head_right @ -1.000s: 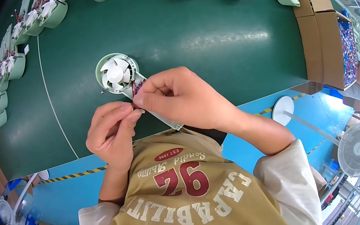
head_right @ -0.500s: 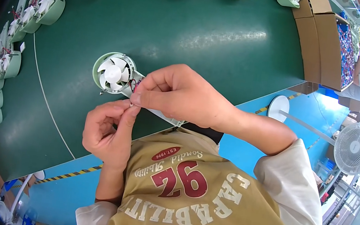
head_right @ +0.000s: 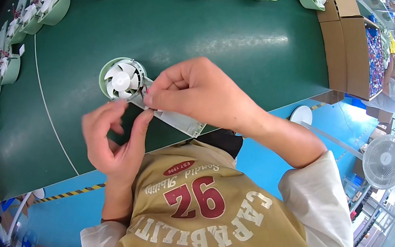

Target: The person assembles portable electric fans by connecting wires to circuit boards, inserting cylindrical batteries into the fan handles, and placing the assembled fans onto the table.

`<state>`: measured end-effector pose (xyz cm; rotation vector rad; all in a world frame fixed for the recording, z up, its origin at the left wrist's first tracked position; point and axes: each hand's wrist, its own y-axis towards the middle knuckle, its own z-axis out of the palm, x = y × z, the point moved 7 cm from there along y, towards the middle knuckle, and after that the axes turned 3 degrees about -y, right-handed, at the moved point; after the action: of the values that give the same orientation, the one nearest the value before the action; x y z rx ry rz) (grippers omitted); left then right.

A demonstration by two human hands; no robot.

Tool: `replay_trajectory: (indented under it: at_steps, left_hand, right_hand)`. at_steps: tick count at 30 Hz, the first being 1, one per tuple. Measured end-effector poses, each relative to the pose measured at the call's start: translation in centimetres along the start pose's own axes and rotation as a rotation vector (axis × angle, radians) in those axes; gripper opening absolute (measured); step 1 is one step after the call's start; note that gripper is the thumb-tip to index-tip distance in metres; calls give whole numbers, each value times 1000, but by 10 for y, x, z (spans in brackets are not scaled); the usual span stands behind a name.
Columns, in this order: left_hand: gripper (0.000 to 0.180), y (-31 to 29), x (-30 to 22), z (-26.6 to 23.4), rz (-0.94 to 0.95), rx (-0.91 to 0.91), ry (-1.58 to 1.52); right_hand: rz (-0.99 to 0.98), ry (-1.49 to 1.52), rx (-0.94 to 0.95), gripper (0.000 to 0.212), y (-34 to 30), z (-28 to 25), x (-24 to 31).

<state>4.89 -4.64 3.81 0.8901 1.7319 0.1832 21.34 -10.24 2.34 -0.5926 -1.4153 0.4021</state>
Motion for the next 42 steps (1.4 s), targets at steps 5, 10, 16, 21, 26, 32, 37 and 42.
replay_trajectory:
  at_steps: [5,10,16,21,26,32,37,42]
  left_hand:
    - [45,25,4,1,90,70,302]
    - [44,30,17,8,55,158,142]
    - [42,29,21,12,88,156,111]
    - [42,29,21,11,105,141,100]
    - [43,29,22,11,100,136,88]
    - [42,27,23,11,102,124,80]
    - [43,27,22,9,98,114,71]
    - [44,27,23,9,82,144,51]
  right_hand:
    - [-111,-178,-83,19,7,-14,7]
    - [-336,-417,-154,11,6,-16,12]
    - [-623,-611,-138,8,3,-12,17]
    - [-717,-766,-164,7,-1,-5,28]
    - [-780,-838,-158,7,-3,-3,32]
    - [-767,-898,-173,7,-3,-2,33]
    - [-767,-923,-178,8,-3,0,34]
    - [-788,-937,-178,8,-3,4,36]
